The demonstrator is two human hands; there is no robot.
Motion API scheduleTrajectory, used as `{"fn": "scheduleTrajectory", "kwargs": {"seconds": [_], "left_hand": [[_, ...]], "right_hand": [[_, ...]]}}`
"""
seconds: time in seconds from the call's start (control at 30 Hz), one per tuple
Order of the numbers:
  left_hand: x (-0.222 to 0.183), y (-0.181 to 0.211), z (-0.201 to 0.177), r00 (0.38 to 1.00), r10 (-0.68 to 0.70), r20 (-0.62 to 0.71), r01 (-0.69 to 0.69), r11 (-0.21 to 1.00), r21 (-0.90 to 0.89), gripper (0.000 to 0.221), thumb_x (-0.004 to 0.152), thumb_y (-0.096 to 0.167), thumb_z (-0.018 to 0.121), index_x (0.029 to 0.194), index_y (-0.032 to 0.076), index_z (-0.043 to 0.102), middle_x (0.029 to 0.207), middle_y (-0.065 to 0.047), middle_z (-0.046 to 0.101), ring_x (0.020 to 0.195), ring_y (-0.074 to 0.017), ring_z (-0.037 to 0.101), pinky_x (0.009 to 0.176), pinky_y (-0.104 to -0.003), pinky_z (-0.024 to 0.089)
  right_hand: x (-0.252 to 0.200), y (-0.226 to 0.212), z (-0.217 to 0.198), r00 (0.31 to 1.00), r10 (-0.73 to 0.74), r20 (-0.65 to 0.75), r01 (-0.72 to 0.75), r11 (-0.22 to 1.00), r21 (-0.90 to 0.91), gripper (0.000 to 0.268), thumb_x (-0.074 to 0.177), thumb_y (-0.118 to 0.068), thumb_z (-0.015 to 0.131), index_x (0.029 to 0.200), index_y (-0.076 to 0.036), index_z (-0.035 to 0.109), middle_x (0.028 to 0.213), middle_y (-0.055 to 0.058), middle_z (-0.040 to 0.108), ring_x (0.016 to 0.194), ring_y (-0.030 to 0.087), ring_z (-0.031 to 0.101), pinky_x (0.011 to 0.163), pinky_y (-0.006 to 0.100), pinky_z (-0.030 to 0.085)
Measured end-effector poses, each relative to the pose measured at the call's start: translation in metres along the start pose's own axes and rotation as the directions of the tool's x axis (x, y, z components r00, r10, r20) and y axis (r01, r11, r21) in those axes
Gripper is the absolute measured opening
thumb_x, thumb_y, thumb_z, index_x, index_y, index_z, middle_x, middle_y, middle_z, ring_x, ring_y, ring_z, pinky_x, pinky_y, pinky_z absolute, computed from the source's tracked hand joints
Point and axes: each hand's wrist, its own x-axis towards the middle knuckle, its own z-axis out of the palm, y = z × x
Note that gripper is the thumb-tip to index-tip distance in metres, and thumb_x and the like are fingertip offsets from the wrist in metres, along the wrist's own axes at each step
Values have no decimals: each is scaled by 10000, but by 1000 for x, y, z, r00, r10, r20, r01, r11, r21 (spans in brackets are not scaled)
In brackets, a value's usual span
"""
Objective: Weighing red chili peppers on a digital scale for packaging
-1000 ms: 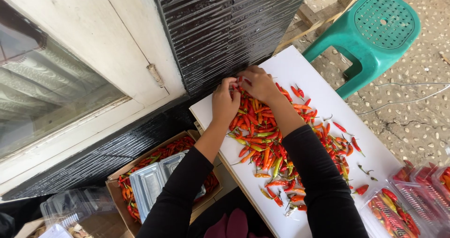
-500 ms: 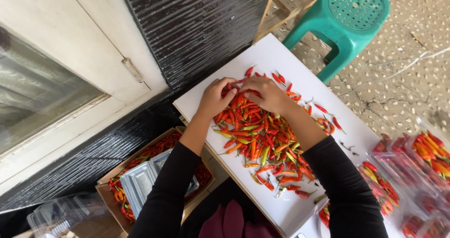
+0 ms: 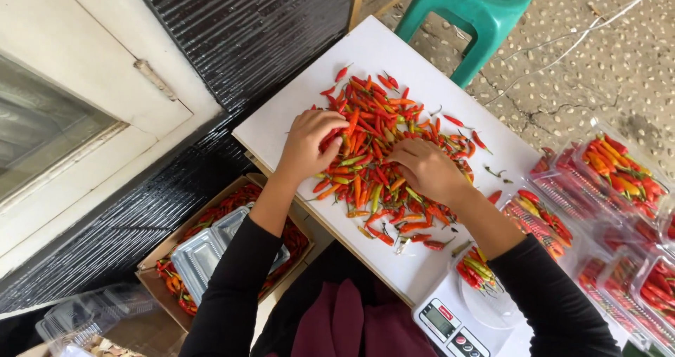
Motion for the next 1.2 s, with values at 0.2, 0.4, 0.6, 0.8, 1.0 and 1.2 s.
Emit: {"fn": "scheduleTrajectory", "kwargs": {"seconds": [0.2, 0.4, 0.6, 0.8, 1.0, 1.2], "left_hand": [[-5, 33, 3, 990, 114, 83, -125, 983, 137, 286, 873, 240, 680, 1155, 190, 673, 1266, -9, 637, 1264, -282, 553, 948, -438, 423], [19, 46, 0, 995, 27, -101, -11, 988, 154, 378, 966, 205, 581, 1338, 141, 560, 1338, -148, 548, 1269, -345, 514, 983, -491, 415], [18, 33, 25, 856, -454, 247, 301, 826, 476, 893, 853, 707, 649, 1547, 210, 390, 1456, -195, 462, 1349, -411, 471, 987, -626, 433], [17, 17, 41, 912, -302, 277, 181, 903, 389, 446, 942, 423, 676, 1321, 195, 618, 1317, -135, 513, 1202, -355, 563, 856, -513, 549], [15, -8, 62, 988, -7, 157, -50, 933, 357, 346, 812, 193, 764, 1130, 237, 635, 1153, 9, 530, 1009, -258, 618, 679, -393, 551], [37, 51, 71, 963, 59, 263, -97, 986, 134, 263, 870, 48, 704, 1098, 174, 666, 1069, -36, 573, 924, -235, 664, 708, -325, 582]], "right_hand": [[-21, 7, -16, 984, 125, -127, -130, 991, -31, 312, 811, -16, 725, 1118, -73, 735, 1129, 124, 656, 1066, 316, 669, 886, 419, 560], [-35, 1, -27, 983, 151, -107, -147, 988, 45, 328, 817, 6, 726, 1139, -55, 730, 1148, 136, 641, 1056, 324, 683, 866, 423, 572], [-44, -31, -58, 981, 155, -120, -142, 984, 109, 292, 809, 12, 723, 1098, -25, 728, 1172, 170, 640, 960, 331, 714, 779, 423, 594], [-67, -51, -95, 970, 211, -120, -189, 967, 171, 254, 863, -31, 709, 1117, -31, 727, 1235, 156, 625, 951, 310, 725, 772, 396, 592], [-96, -65, -123, 924, 317, -214, -262, 932, 251, 250, 883, -24, 699, 1130, -39, 735, 1219, 177, 613, 939, 330, 714, 834, 449, 577], [-131, -73, -136, 860, 447, -245, -390, 887, 248, 266, 884, 2, 719, 1144, -46, 741, 1247, 187, 629, 941, 320, 698, 848, 461, 564]]}}
